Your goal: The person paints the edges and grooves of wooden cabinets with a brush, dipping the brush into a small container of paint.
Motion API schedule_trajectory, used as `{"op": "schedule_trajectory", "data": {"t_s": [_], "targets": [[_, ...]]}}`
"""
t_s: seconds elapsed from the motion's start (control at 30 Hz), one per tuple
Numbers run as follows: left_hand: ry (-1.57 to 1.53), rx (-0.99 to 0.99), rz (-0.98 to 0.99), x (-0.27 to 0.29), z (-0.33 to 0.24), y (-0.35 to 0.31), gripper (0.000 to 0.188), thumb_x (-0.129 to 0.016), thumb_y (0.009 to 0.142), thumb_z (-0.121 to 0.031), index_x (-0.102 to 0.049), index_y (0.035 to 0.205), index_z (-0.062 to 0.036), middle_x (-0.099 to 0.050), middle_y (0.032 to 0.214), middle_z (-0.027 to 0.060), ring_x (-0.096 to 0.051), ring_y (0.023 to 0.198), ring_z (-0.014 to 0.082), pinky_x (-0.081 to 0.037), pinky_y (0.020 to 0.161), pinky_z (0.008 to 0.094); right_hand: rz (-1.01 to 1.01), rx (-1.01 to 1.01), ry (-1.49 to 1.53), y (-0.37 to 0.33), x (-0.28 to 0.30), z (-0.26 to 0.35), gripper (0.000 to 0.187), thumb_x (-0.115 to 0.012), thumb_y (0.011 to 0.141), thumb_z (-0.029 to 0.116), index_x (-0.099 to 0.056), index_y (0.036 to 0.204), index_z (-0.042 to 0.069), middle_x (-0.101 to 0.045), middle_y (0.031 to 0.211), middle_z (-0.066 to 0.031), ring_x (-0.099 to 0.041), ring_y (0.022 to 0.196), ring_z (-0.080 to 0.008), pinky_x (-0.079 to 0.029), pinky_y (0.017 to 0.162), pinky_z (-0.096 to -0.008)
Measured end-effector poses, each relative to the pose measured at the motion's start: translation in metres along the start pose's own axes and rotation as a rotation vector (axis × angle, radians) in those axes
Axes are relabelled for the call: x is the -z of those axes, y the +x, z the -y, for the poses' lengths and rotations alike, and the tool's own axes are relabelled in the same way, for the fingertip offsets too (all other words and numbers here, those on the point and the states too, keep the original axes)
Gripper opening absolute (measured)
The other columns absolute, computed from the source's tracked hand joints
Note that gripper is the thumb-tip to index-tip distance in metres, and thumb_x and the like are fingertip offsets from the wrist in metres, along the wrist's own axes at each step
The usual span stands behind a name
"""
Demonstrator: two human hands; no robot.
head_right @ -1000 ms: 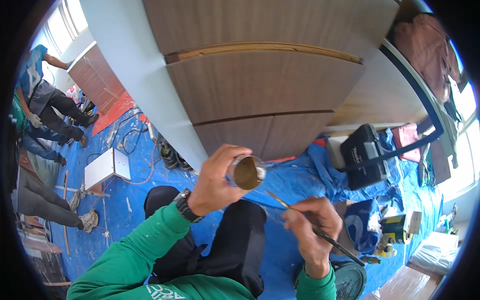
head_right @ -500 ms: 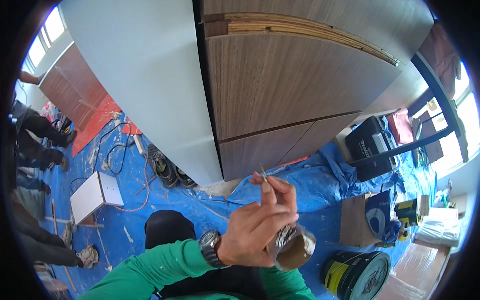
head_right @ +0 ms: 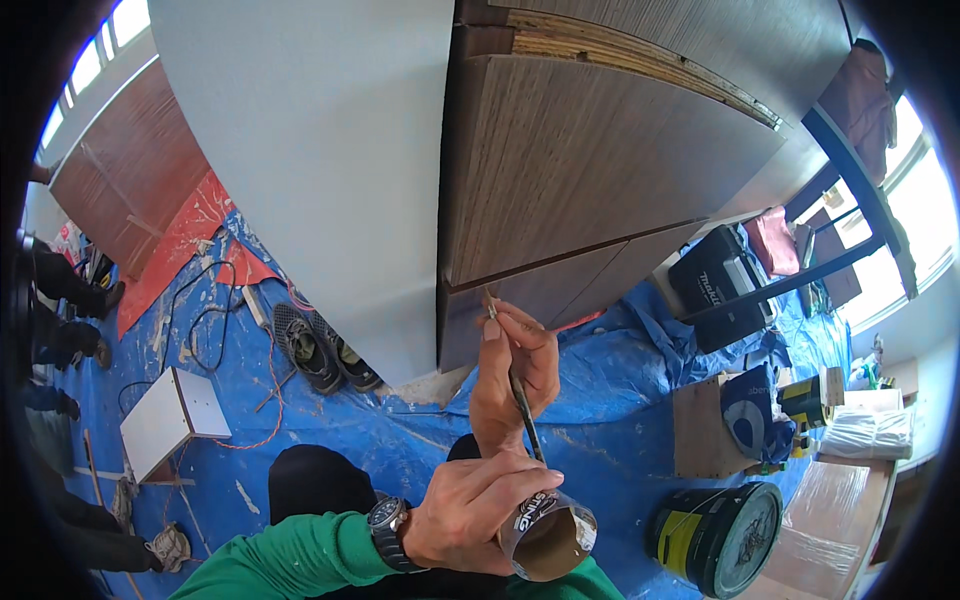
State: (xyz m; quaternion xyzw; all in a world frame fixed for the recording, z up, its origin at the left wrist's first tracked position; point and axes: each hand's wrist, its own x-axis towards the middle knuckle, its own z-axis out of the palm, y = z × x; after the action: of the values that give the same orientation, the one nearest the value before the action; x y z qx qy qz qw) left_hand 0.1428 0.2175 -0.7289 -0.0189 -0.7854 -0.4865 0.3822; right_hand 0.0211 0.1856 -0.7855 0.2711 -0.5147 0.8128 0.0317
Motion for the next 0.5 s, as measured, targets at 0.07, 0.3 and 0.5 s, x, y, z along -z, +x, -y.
{"op": "schedule_trajectory", "data": {"t_s": [0.07,0.3,0.5], "targets": [[-0.007,0.005,0.014,0.0023,-0.0006,-0.0009,0.076,-0.091,0.062,-0.019,-0.063,0.13,0.0009,-0.072,0.112,0.0151,-0.078,0.09,0.0313,-0.063,0.076,0.0388,0.0,-0.001,-0.021,-0.0002,-0.0016,0.0012,0.001,-0.065,0.102,-0.002,-0.065,0.103,-0.003,-0.078,0.11,-0.0217,-0.075,0.098,-0.0206,-0.06,0.093,-0.0338],[-0.044,0.006,0.045,0.0028,-0.0011,-0.0013,0.076,-0.089,0.067,-0.024,-0.063,0.133,0.0038,-0.073,0.114,0.0195,-0.078,0.096,0.0358,-0.065,0.079,0.0423,0.002,-0.005,-0.039,-0.0006,-0.0034,0.0,0.002,-0.066,0.103,0.0,-0.066,0.104,-0.002,-0.077,0.11,-0.0189,-0.076,0.097,-0.0201,-0.06,0.093,-0.0338],[-0.031,0.017,0.047,-0.0022,-0.0014,-0.002,0.075,-0.091,0.068,-0.024,-0.063,0.133,0.0039,-0.074,0.112,0.0192,-0.078,0.095,0.0348,-0.065,0.08,0.0427,0.038,-0.034,-0.023,-0.0022,-0.003,0.0006,0.002,-0.067,0.102,-0.001,-0.067,0.104,-0.001,-0.076,0.112,-0.0181,-0.076,0.097,-0.0198,-0.06,0.094,-0.0344]]}}
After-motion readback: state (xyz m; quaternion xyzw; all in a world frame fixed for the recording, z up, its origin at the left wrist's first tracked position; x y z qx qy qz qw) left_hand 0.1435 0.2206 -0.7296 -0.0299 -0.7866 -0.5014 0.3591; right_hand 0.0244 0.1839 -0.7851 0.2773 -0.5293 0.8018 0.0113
